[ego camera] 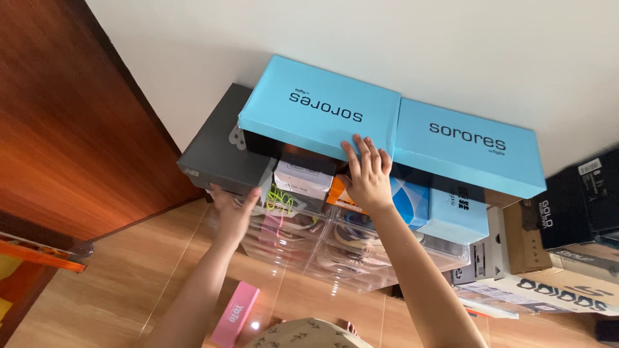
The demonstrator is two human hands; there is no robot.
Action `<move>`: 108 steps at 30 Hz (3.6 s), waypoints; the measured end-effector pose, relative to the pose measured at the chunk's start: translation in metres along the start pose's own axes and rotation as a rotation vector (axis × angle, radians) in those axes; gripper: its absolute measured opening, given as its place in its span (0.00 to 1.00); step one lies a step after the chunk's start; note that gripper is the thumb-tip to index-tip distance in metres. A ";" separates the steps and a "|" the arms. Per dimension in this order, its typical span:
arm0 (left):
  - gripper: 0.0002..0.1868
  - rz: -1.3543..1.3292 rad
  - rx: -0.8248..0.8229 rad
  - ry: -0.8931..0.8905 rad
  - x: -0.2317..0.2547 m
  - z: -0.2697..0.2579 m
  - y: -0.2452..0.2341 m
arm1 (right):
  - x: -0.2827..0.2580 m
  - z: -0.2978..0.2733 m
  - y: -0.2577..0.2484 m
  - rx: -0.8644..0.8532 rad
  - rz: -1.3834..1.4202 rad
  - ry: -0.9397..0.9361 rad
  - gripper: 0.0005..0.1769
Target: Organizes shoeboxes on top of a storage unit and then picks up various cleaning items and accessories from the floor.
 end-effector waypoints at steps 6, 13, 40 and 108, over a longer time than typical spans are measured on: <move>0.65 -0.234 0.238 -0.051 0.011 -0.011 -0.022 | -0.006 0.000 -0.015 -0.053 -0.029 0.035 0.50; 0.46 0.101 0.298 0.552 0.116 -0.016 -0.004 | 0.082 -0.057 -0.034 0.105 0.509 0.466 0.45; 0.54 -0.845 -0.105 -0.391 0.132 0.044 0.157 | 0.189 -0.058 -0.037 0.045 1.847 1.742 0.55; 0.32 -0.771 0.744 -0.232 -0.072 -0.091 -0.222 | -0.156 0.042 0.157 -0.893 0.341 0.623 0.41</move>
Point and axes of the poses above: each hand's wrist, its own z-axis towards the middle knuckle, its own y-axis out of the palm, x = y × z, the point moved 7 cm from there along z, towards the middle knuckle, and after that the axes turned 15 degrees about y, right-handed, at the moved point
